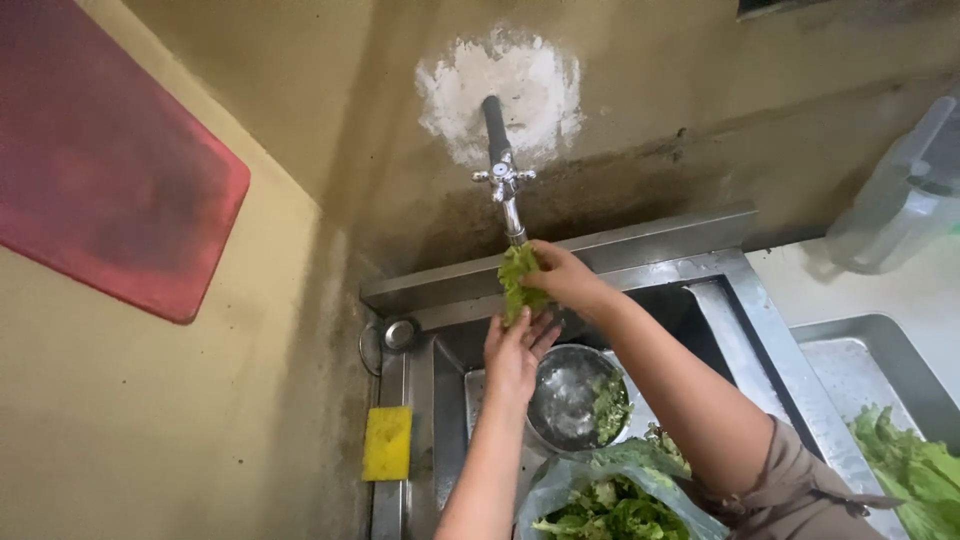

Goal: The person washes lettuce leaves under running water in a stainless steel sink. They rinse each leaf individually, then place the cleaned leaves into a metal tray on the right side of the sink. The person also handles a plastic bag containing more lettuce and a metal bowl in the sink.

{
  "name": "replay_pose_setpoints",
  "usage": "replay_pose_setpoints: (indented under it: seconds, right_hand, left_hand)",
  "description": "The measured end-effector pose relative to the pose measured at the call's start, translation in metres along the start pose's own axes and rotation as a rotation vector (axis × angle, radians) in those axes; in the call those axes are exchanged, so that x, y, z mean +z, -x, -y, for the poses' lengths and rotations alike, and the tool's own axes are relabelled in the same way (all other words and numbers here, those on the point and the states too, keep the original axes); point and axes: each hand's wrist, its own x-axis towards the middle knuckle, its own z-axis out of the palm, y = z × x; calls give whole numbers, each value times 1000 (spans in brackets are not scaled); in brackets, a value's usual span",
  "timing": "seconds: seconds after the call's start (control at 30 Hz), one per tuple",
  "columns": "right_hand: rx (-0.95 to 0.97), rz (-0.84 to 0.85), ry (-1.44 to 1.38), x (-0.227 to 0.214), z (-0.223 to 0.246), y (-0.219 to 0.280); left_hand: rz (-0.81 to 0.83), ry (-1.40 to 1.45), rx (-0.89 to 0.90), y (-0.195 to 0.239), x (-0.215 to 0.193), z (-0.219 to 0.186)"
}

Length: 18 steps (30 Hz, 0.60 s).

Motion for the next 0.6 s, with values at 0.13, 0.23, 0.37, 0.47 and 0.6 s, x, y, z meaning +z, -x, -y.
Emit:
replay_pose_setpoints:
  seconds: [0.13, 0.23, 0.37, 0.47, 0.6]
  right_hand:
    - [85, 8, 14, 5, 26, 15]
    - [131, -14, 181, 6, 36, 15]
    - [40, -39, 372, 7, 48, 19]
    - [4, 15, 488, 11, 53, 19]
    - [-80, 90, 583, 11, 34, -5]
  left_hand:
    - [-66, -41, 46, 8, 6, -4]
    - [-119, -22, 119, -6, -6, -1]
    - [-172, 19, 241, -17, -13, -7]
    - [-200, 41, 218, -4, -5, -16]
    - [-220, 0, 187, -1, -6, -20]
